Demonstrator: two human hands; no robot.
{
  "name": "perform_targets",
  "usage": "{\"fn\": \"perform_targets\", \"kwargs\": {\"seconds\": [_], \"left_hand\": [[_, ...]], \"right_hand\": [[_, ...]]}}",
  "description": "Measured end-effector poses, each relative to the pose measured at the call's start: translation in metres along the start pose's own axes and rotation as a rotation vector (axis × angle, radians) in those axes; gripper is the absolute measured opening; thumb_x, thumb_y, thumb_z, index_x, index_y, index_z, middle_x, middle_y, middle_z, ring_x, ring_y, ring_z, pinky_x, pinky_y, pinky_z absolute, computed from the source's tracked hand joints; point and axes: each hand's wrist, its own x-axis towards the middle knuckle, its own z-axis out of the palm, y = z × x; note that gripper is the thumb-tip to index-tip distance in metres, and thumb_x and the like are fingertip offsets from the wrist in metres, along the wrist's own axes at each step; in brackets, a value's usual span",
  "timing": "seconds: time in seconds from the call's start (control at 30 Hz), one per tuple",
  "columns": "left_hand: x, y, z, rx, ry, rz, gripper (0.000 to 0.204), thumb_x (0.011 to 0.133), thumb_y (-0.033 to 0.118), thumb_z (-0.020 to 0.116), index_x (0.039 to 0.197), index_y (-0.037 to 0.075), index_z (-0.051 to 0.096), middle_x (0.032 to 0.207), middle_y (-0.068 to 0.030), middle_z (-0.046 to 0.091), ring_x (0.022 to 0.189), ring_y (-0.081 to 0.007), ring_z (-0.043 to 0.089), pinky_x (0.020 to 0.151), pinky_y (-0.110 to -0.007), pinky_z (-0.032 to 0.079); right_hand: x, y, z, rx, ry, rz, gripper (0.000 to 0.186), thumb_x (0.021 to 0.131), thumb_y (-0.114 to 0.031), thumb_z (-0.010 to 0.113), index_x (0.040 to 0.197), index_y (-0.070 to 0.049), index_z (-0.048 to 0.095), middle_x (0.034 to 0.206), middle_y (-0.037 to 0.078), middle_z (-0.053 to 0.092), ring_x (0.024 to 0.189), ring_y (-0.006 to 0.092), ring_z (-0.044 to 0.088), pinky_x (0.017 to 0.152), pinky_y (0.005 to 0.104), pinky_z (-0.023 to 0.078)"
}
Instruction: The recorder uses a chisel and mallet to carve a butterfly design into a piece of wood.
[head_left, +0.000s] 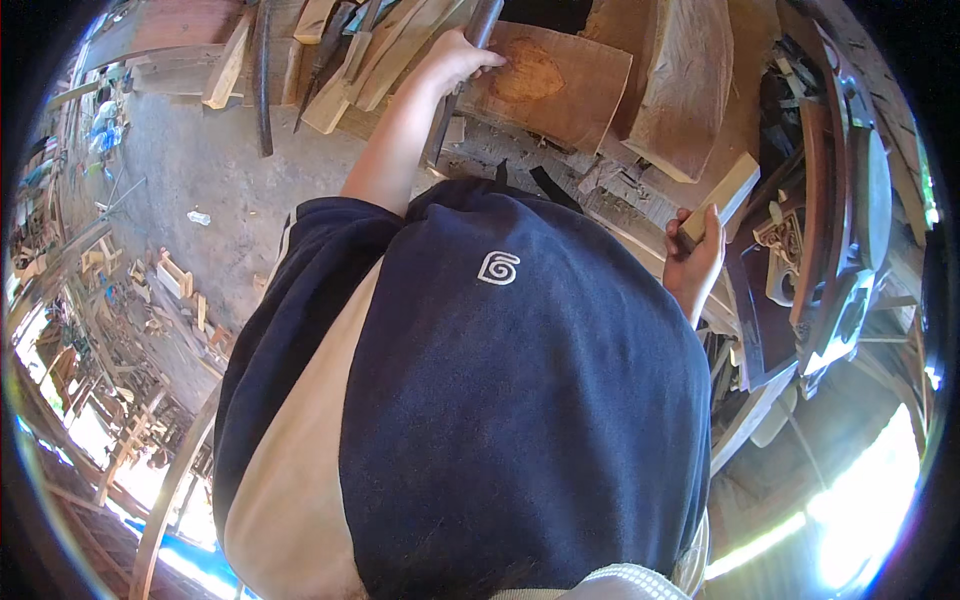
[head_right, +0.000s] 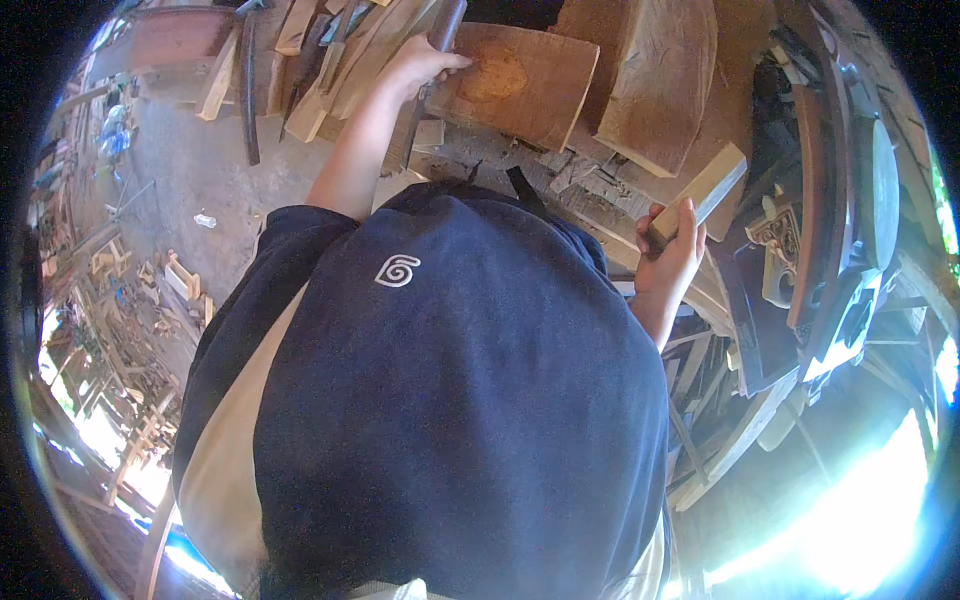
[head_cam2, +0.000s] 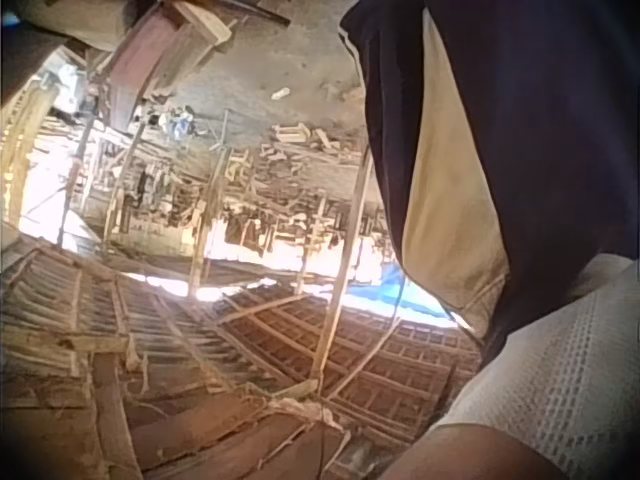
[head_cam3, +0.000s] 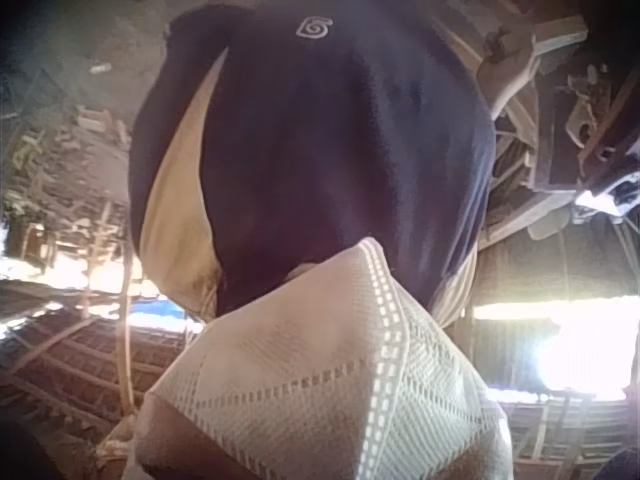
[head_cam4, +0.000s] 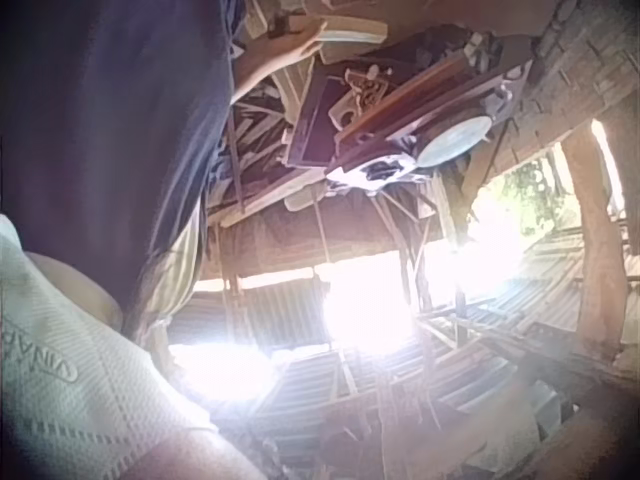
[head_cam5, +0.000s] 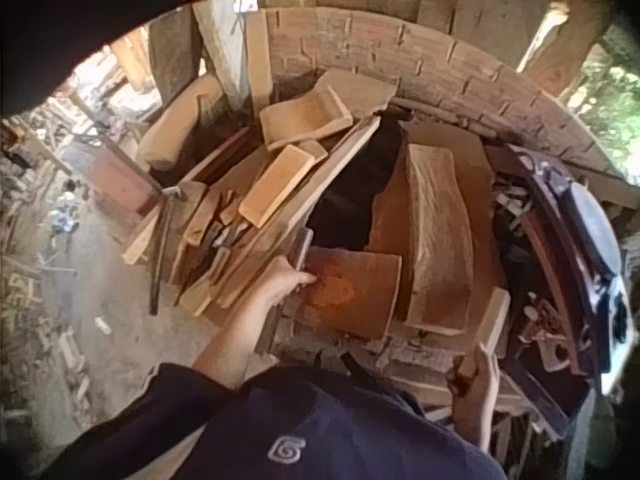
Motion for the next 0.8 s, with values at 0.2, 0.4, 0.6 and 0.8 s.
{"fn": "perform_targets", "kwargs": {"seconds": [0.2, 0.4, 0.6, 0.8], "left_hand": [[-0.08, 0.08, 0.048, 0.073, 0.135, 0.571, 0.045, 0.075, 0.044, 0.077, 0.101, 0.008, 0.073, 0.083, -0.0065, 0.073, 0.076, -0.0146, 0.069, 0.069, -0.03, 0.053], [-0.113, 0.157, 0.118, 0.351, -0.138, 0.87, 0.026, 0.073, 0.04, 0.072, 0.09, 0.021, 0.071, 0.072, -0.0071, 0.068, 0.068, -0.0301, 0.068, 0.062, -0.042, 0.053], [-0.096, 0.155, 0.133, 0.403, -0.189, 0.944, 0.032, 0.073, 0.043, 0.07, 0.097, 0.022, 0.071, 0.075, -0.0083, 0.069, 0.073, -0.0302, 0.068, 0.065, -0.043, 0.054], [-0.084, 0.16, 0.147, 0.404, -0.242, 0.859, 0.034, 0.071, 0.039, 0.071, 0.101, 0.021, 0.071, 0.077, -0.0089, 0.07, 0.075, -0.0313, 0.068, 0.067, -0.044, 0.054]], "right_hand": [[-0.002, -0.015, -0.003, 0.005, 0.063, -0.094, 0.028, 0.094, -0.027, 0.06, 0.109, -0.007, 0.048, 0.084, 0.014, 0.06, 0.064, 0.0218, 0.059, 0.05, 0.0303, 0.047], [-0.011, -0.05, -0.02, 0.054, 0.024, -0.172, 0.036, 0.094, -0.031, 0.057, 0.119, -0.008, 0.047, 0.088, 0.01, 0.058, 0.071, 0.018, 0.058, 0.054, 0.0229, 0.044], [-0.028, -0.075, -0.04, -0.038, 0.108, -0.336, 0.035, 0.098, -0.033, 0.051, 0.114, -0.003, 0.047, 0.085, 0.009, 0.056, 0.067, 0.0155, 0.053, 0.048, 0.0227, 0.035], [-0.072, -0.12, 0.013, -0.122, 0.367, -0.543, 0.028, 0.096, -0.03, 0.049, 0.1, -0.003, 0.052, 0.081, 0.009, 0.055, 0.065, 0.0168, 0.052, 0.048, 0.0253, 0.036]]}}
